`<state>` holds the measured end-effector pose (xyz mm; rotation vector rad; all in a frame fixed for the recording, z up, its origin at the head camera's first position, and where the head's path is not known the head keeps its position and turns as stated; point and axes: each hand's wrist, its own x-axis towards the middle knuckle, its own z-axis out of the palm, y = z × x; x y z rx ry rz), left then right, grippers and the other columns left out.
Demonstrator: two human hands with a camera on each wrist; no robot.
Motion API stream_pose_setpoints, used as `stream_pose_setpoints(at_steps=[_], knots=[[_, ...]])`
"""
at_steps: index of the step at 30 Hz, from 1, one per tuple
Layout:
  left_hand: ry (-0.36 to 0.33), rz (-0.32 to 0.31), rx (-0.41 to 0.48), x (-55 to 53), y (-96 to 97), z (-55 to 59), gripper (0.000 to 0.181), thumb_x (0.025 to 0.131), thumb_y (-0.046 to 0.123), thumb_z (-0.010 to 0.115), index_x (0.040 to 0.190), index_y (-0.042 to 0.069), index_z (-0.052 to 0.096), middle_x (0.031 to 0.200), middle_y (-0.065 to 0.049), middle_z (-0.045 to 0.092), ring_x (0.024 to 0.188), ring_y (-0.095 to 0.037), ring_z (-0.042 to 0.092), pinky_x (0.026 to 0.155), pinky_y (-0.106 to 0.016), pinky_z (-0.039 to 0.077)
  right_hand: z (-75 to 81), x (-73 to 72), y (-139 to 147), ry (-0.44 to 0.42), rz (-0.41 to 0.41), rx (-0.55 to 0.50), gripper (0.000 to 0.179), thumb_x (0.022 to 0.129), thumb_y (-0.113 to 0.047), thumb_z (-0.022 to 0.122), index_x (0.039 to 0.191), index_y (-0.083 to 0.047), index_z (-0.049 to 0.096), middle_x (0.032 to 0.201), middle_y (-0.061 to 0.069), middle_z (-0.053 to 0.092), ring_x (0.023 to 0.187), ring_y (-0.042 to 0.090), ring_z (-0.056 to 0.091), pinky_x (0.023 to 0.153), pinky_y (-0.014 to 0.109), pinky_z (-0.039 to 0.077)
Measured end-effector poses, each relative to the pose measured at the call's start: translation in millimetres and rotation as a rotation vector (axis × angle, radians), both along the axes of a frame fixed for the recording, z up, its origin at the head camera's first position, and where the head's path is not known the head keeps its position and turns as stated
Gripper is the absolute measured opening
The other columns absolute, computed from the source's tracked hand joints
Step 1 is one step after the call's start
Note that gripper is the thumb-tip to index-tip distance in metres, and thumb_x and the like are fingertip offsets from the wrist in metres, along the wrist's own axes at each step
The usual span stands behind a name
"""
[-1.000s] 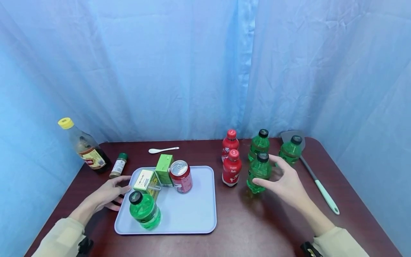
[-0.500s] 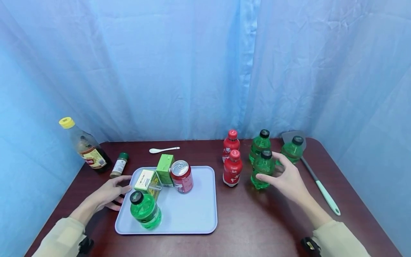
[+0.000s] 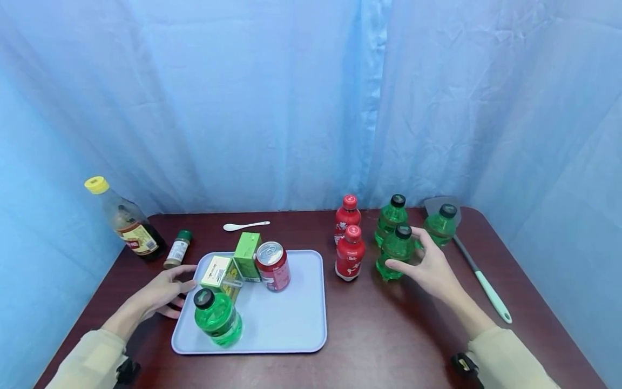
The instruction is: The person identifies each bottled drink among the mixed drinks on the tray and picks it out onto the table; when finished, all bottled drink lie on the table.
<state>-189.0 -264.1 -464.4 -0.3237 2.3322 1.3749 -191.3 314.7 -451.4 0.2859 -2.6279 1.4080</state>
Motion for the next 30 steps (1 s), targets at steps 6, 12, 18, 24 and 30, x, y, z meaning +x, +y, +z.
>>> stream_pose_setpoints(at_steps=[6,12,18,24,30], knots=[[-0.003,0.002,-0.012,1.1,-0.8,1.9,0.052,0.104,0.017,0.057,0.153,0.012,0.04,0.096,-0.016,0.06,0.069,-0.026,0.062,0.056,-0.043,0.06,-1.0,-0.8,0.3,-0.028,-0.007,0.054,0.078,0.088,-0.031,0.082,0.148,-0.014,0.034,0.142,0.02,0.044,0.125,0.054,0.052,0.083,0.037,0.058],[0.0,-0.001,-0.013,0.5,-0.9,1.3,0.052,0.104,0.017,0.057,0.153,0.012,0.039,0.095,-0.016,0.06,0.069,-0.025,0.061,0.055,-0.042,0.06,-1.1,0.6,-0.4,-0.025,-0.02,0.056,0.078,0.089,-0.032,0.081,0.147,-0.012,0.034,0.142,0.021,0.044,0.126,0.055,0.05,0.088,0.057,0.055],[-0.005,0.002,-0.012,-0.9,0.8,-0.3,0.053,0.104,0.018,0.058,0.153,0.012,0.039,0.096,-0.015,0.06,0.069,-0.025,0.061,0.055,-0.042,0.06,-0.5,3.7,1.1,-0.021,-0.012,0.06,0.08,0.09,-0.031,0.08,0.15,-0.011,0.031,0.145,0.025,0.04,0.127,0.059,0.046,0.088,0.061,0.053],[-0.006,0.006,-0.011,-0.9,0.4,0.6,0.052,0.104,0.019,0.058,0.153,0.012,0.04,0.098,-0.016,0.06,0.069,-0.025,0.062,0.055,-0.042,0.06,6.9,6.2,-3.6,0.043,-0.029,0.063,0.091,0.09,-0.025,0.081,0.159,-0.016,0.023,0.15,0.022,0.039,0.127,0.051,0.048,0.09,0.061,0.051],[-0.003,0.003,-0.009,-0.9,-0.4,0.9,0.053,0.104,0.019,0.058,0.153,0.012,0.039,0.099,-0.016,0.061,0.07,-0.025,0.062,0.056,-0.042,0.06,31.6,15.7,-14.5,0.191,-0.084,0.008,0.089,0.087,-0.009,0.082,0.159,-0.023,0.031,0.152,0.008,0.041,0.136,0.026,0.045,0.106,0.028,0.045]])
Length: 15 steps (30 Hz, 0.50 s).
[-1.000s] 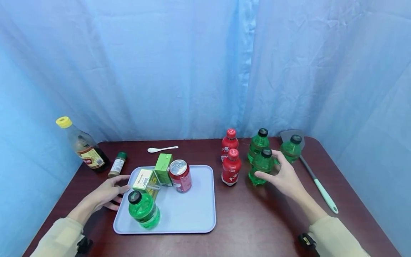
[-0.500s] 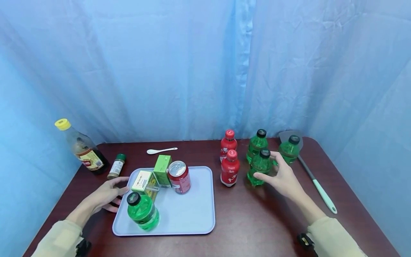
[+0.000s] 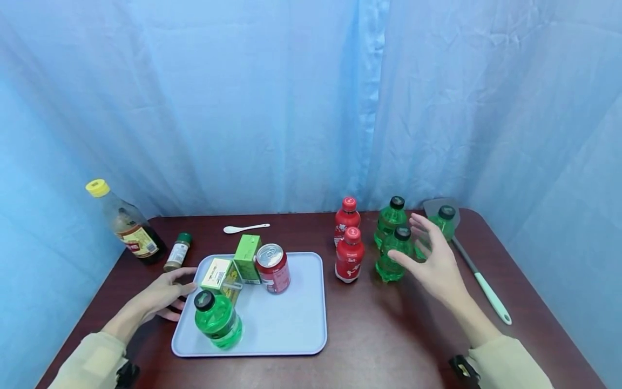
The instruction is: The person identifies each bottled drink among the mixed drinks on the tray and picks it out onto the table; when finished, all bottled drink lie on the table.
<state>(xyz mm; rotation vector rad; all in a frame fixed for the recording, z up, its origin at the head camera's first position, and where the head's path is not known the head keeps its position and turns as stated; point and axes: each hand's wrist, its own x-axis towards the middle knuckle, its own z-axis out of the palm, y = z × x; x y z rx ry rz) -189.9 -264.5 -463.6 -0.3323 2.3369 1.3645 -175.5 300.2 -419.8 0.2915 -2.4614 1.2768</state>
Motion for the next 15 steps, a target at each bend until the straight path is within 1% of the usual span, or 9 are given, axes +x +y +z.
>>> stream_pose_setpoints(at_steps=[2,3,4,6,8,10,12,15], knots=[[-0.001,-0.001,0.002,-0.4,0.2,-0.3,0.053,0.104,0.019,0.058,0.153,0.012,0.039,0.098,-0.016,0.061,0.07,-0.025,0.062,0.056,-0.042,0.06,12.8,7.4,-8.4,0.095,-0.001,-0.02,0.088,0.083,0.002,0.081,0.157,-0.017,0.036,0.152,0.01,0.042,0.138,0.018,0.042,0.107,0.014,0.037],[0.0,-0.002,0.001,-0.6,0.3,-0.5,0.053,0.104,0.02,0.058,0.153,0.012,0.039,0.098,-0.016,0.06,0.07,-0.025,0.062,0.056,-0.042,0.06,19.7,12.0,-14.0,0.148,0.008,-0.03,0.089,0.081,0.008,0.081,0.156,-0.013,0.039,0.152,0.012,0.042,0.139,0.016,0.041,0.108,0.013,0.035],[-0.002,-0.002,0.001,-0.8,0.4,-0.7,0.053,0.104,0.02,0.058,0.153,0.012,0.039,0.098,-0.016,0.06,0.07,-0.025,0.062,0.055,-0.042,0.06,26.8,16.8,-20.4,0.197,0.016,-0.031,0.089,0.078,0.013,0.08,0.155,-0.01,0.04,0.152,0.014,0.041,0.14,0.015,0.039,0.11,0.013,0.033],[-0.006,0.0,0.0,-1.1,0.4,-0.9,0.053,0.104,0.02,0.059,0.153,0.013,0.039,0.098,-0.016,0.06,0.07,-0.025,0.062,0.055,-0.042,0.06,40.6,26.4,-34.5,0.287,0.054,-0.042,0.09,0.073,0.02,0.079,0.152,-0.003,0.042,0.152,0.02,0.04,0.142,0.017,0.037,0.113,0.018,0.032],[-0.009,0.003,-0.002,-1.3,0.2,-1.1,0.053,0.104,0.02,0.059,0.153,0.013,0.04,0.099,-0.016,0.06,0.069,-0.025,0.062,0.055,-0.042,0.06,51.7,35.1,-48.1,0.349,0.107,-0.053,0.088,0.074,0.019,0.08,0.151,0.002,0.042,0.152,0.022,0.039,0.143,0.022,0.036,0.114,0.021,0.032],[-0.011,0.004,-0.003,-1.4,-0.1,-1.3,0.053,0.104,0.02,0.058,0.153,0.013,0.04,0.099,-0.016,0.06,0.069,-0.025,0.062,0.055,-0.043,0.06,58.7,40.9,-59.9,0.394,0.164,-0.06,0.081,0.079,0.008,0.082,0.15,0.006,0.042,0.152,0.025,0.038,0.144,0.027,0.035,0.115,0.024,0.032],[-0.009,0.004,-0.003,-1.3,-0.4,-1.5,0.053,0.104,0.02,0.058,0.153,0.013,0.04,0.099,-0.016,0.061,0.069,-0.025,0.062,0.055,-0.043,0.06,63.5,45.6,-70.8,0.424,0.218,-0.067,0.076,0.086,-0.01,0.083,0.148,0.009,0.042,0.151,0.028,0.039,0.143,0.028,0.036,0.115,0.024,0.033],[-0.004,0.002,-0.004,-1.0,-0.8,-1.6,0.053,0.104,0.019,0.058,0.153,0.013,0.04,0.098,-0.015,0.061,0.068,-0.025,0.062,0.055,-0.042,0.06,67.1,50.5,-86.7,0.476,0.27,-0.047,0.08,0.091,-0.036,0.078,0.145,0.012,0.044,0.147,0.031,0.042,0.142,0.028,0.038,0.113,0.023,0.035]])
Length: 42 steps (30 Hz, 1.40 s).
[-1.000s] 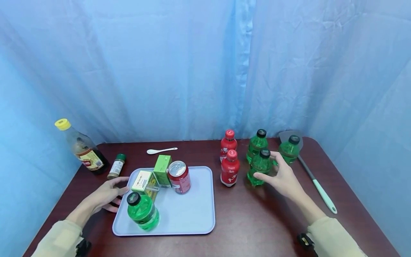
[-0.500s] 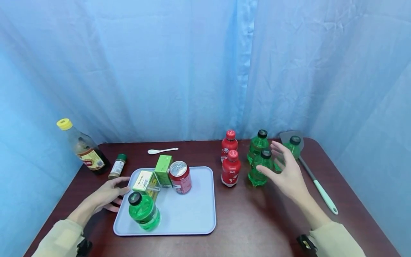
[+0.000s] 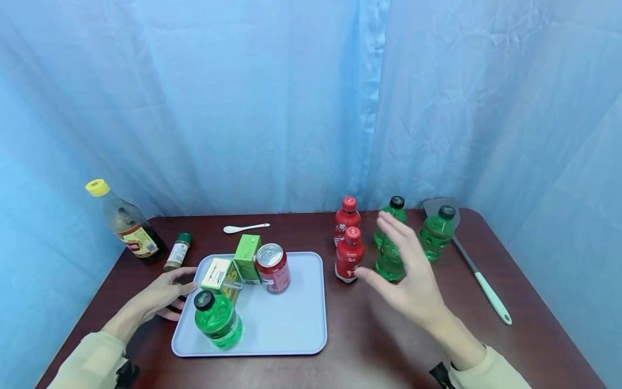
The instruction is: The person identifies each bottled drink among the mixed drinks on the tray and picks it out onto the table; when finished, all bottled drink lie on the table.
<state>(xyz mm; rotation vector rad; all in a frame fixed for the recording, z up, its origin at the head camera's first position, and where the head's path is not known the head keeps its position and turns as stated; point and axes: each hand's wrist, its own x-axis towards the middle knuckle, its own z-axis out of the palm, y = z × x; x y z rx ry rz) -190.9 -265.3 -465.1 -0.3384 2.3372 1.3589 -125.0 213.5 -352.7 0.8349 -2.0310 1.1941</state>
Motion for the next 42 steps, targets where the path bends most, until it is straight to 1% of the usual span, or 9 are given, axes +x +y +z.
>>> stream_pose_setpoints(at_steps=[3,8,12,19,23,27,32,37,42], knots=[[0.004,-0.003,0.001,0.2,-0.1,0.7,0.052,0.104,0.018,0.058,0.153,0.012,0.04,0.096,-0.015,0.061,0.068,-0.025,0.062,0.055,-0.042,0.06,1.5,4.3,-15.3,0.046,0.028,0.035,0.083,0.091,-0.046,0.074,0.143,0.013,0.046,0.144,0.032,0.045,0.14,0.027,0.041,0.11,0.021,0.038],[-0.001,-0.002,0.004,0.7,0.3,1.9,0.052,0.104,0.017,0.057,0.153,0.012,0.04,0.096,-0.015,0.061,0.068,-0.025,0.062,0.055,-0.042,0.06,1.3,6.7,-38.9,0.081,0.173,0.049,0.079,0.091,-0.038,0.076,0.142,0.014,0.046,0.145,0.028,0.047,0.139,0.028,0.041,0.112,0.024,0.038],[-0.006,-0.004,0.003,0.8,0.7,2.4,0.053,0.104,0.019,0.057,0.154,0.012,0.039,0.096,-0.015,0.061,0.068,-0.024,0.062,0.055,-0.042,0.06,-6.6,4.1,-53.1,0.047,0.271,0.069,0.078,0.091,-0.034,0.078,0.142,0.015,0.045,0.147,0.025,0.046,0.137,0.027,0.042,0.111,0.024,0.038],[-0.014,0.0,0.006,1.1,1.1,2.5,0.053,0.104,0.019,0.058,0.154,0.012,0.039,0.093,-0.015,0.06,0.067,-0.024,0.062,0.054,-0.042,0.06,-38.8,-5.3,-74.9,-0.095,0.349,0.159,0.088,0.085,-0.032,0.085,0.152,0.001,0.04,0.151,0.014,0.044,0.136,0.026,0.044,0.11,0.027,0.042],[-0.014,0.002,0.006,1.1,0.7,2.6,0.053,0.104,0.019,0.058,0.154,0.013,0.039,0.093,-0.015,0.06,0.066,-0.024,0.062,0.054,-0.042,0.06,-44.6,-3.7,-92.4,-0.14,0.387,0.207,0.09,0.083,-0.03,0.087,0.155,-0.007,0.038,0.152,0.007,0.044,0.136,0.023,0.045,0.108,0.033,0.045],[-0.014,0.002,0.009,0.7,0.4,1.9,0.053,0.104,0.018,0.058,0.154,0.013,0.04,0.093,-0.015,0.06,0.066,-0.024,0.061,0.054,-0.042,0.06,-47.4,-0.9,-110.9,-0.178,0.465,0.233,0.091,0.085,-0.029,0.086,0.157,-0.008,0.035,0.155,0.005,0.041,0.133,0.021,0.047,0.105,0.038,0.048],[-0.009,0.002,0.011,0.6,0.0,1.3,0.052,0.104,0.018,0.058,0.153,0.013,0.04,0.094,-0.015,0.06,0.067,-0.024,0.061,0.054,-0.042,0.06,-54.8,-1.7,-132.5,-0.306,0.523,0.233,0.092,0.085,-0.03,0.086,0.159,-0.016,0.032,0.155,0.0,0.039,0.135,0.018,0.046,0.106,0.037,0.047],[-0.004,0.004,0.011,1.6,-0.2,0.7,0.052,0.104,0.017,0.058,0.153,0.013,0.041,0.094,-0.015,0.061,0.068,-0.025,0.061,0.054,-0.043,0.06,-64.0,-5.7,-150.5,-0.494,0.556,0.239,0.092,0.087,-0.035,0.083,0.16,-0.027,0.028,0.154,-0.005,0.038,0.135,0.012,0.045,0.105,0.037,0.049],[0.0,0.001,0.015,1.7,-0.1,0.7,0.052,0.104,0.017,0.058,0.153,0.013,0.041,0.094,-0.015,0.061,0.068,-0.025,0.062,0.054,-0.043,0.06,-72.6,-10.3,-162.0,-0.603,0.557,0.256,0.09,0.088,-0.042,0.08,0.159,-0.027,0.028,0.15,-0.002,0.042,0.13,0.011,0.05,0.099,0.036,0.053]])
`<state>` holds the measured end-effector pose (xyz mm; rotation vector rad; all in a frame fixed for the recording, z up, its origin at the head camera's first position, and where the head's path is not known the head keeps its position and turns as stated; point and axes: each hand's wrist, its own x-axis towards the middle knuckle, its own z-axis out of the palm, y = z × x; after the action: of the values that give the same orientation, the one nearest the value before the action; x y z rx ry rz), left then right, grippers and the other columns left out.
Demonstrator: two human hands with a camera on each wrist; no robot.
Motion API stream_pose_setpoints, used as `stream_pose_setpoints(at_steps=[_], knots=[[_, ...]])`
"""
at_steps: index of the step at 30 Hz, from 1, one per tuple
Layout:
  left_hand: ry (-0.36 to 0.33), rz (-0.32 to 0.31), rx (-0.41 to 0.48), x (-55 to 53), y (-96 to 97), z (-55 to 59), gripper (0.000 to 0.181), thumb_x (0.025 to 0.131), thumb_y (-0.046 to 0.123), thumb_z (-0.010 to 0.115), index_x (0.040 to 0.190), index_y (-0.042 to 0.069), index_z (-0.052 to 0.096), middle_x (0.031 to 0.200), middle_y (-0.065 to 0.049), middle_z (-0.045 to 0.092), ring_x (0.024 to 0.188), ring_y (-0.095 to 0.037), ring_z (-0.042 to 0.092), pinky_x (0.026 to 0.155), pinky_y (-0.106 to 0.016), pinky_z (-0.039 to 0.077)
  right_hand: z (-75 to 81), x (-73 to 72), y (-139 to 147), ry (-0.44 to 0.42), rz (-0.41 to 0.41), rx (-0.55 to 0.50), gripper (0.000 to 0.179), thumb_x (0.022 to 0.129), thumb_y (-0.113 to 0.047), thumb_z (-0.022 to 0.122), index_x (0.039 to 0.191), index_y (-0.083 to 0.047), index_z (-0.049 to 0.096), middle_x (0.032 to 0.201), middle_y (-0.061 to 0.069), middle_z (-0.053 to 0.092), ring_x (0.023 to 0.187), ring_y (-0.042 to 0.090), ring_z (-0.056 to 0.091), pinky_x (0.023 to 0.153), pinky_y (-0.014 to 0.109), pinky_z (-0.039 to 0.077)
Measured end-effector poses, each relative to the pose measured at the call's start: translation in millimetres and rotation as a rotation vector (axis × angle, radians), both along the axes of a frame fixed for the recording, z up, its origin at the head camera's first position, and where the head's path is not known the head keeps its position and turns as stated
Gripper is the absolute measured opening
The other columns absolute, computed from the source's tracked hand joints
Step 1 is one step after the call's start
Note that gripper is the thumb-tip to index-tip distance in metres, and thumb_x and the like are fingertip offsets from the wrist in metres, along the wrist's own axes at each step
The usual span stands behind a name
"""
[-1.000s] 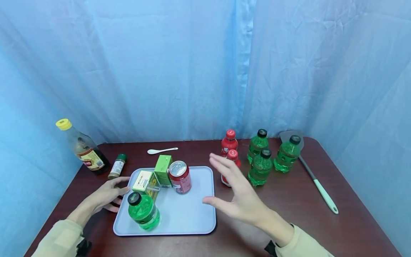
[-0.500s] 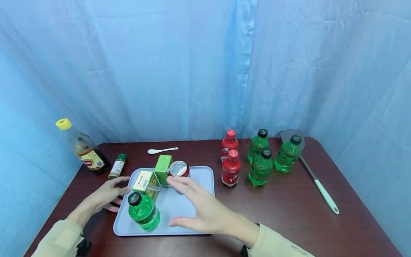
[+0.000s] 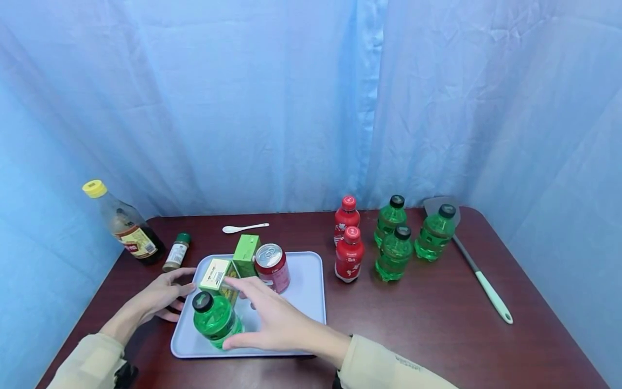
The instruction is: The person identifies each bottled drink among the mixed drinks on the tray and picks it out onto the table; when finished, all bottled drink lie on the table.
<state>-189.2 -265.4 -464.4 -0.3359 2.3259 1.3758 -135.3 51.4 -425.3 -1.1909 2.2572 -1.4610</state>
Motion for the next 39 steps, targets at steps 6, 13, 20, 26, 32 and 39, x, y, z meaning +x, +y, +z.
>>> stream_pose_setpoints(at_steps=[6,13,20,26,32,39], knots=[[-0.001,-0.001,0.011,-0.4,-0.4,-0.2,0.052,0.104,0.015,0.057,0.152,0.013,0.041,0.097,-0.015,0.062,0.069,-0.026,0.063,0.055,-0.043,0.06,-10.4,-4.9,-13.9,-0.069,0.019,0.014,0.089,0.088,-0.043,0.08,0.159,-0.027,0.028,0.149,-0.001,0.043,0.128,0.011,0.052,0.097,0.033,0.053],[-0.012,-0.005,0.008,-1.2,-0.8,0.6,0.053,0.103,0.018,0.058,0.153,0.012,0.04,0.097,-0.016,0.061,0.069,-0.026,0.062,0.056,-0.043,0.06,-16.6,-8.9,-25.8,-0.078,0.003,0.042,0.087,0.086,-0.045,0.081,0.157,-0.033,0.031,0.143,-0.007,0.044,0.126,0.006,0.049,0.094,0.028,0.054],[-0.025,-0.001,0.011,-1.4,-0.1,2.5,0.052,0.104,0.016,0.057,0.153,0.014,0.041,0.098,-0.015,0.061,0.069,-0.025,0.063,0.055,-0.043,0.06,-21.2,-9.1,-32.7,0.011,-0.014,0.046,0.084,0.085,-0.039,0.084,0.153,-0.027,0.037,0.14,-0.006,0.047,0.123,0.006,0.049,0.096,0.027,0.052],[-0.013,-0.016,0.017,-1.6,-0.8,2.9,0.053,0.104,0.017,0.058,0.153,0.012,0.039,0.098,-0.016,0.06,0.069,-0.025,0.062,0.055,-0.043,0.06,-24.4,-8.6,-38.3,0.098,-0.022,0.074,0.084,0.085,-0.041,0.083,0.153,-0.024,0.038,0.138,-0.005,0.049,0.125,0.005,0.047,0.103,0.028,0.047],[-0.004,-0.019,0.024,-1.7,-2.0,2.4,0.054,0.104,0.018,0.058,0.154,0.012,0.038,0.103,-0.017,0.059,0.07,-0.025,0.062,0.056,-0.043,0.06,-25.2,-8.9,-40.7,0.095,-0.039,0.083,0.079,0.087,-0.04,0.082,0.152,-0.025,0.04,0.133,-0.006,0.051,0.121,0.003,0.048,0.1,0.027,0.048],[-0.011,-0.019,0.017,-1.5,-0.5,1.9,0.053,0.104,0.018,0.057,0.153,0.011,0.039,0.103,-0.018,0.06,0.07,-0.026,0.063,0.055,-0.043,0.06,-27.3,-8.2,-40.3,0.121,-0.06,0.064,0.077,0.085,-0.039,0.084,0.15,-0.023,0.045,0.13,-0.008,0.053,0.118,0.002,0.05,0.098,0.028,0.05]])
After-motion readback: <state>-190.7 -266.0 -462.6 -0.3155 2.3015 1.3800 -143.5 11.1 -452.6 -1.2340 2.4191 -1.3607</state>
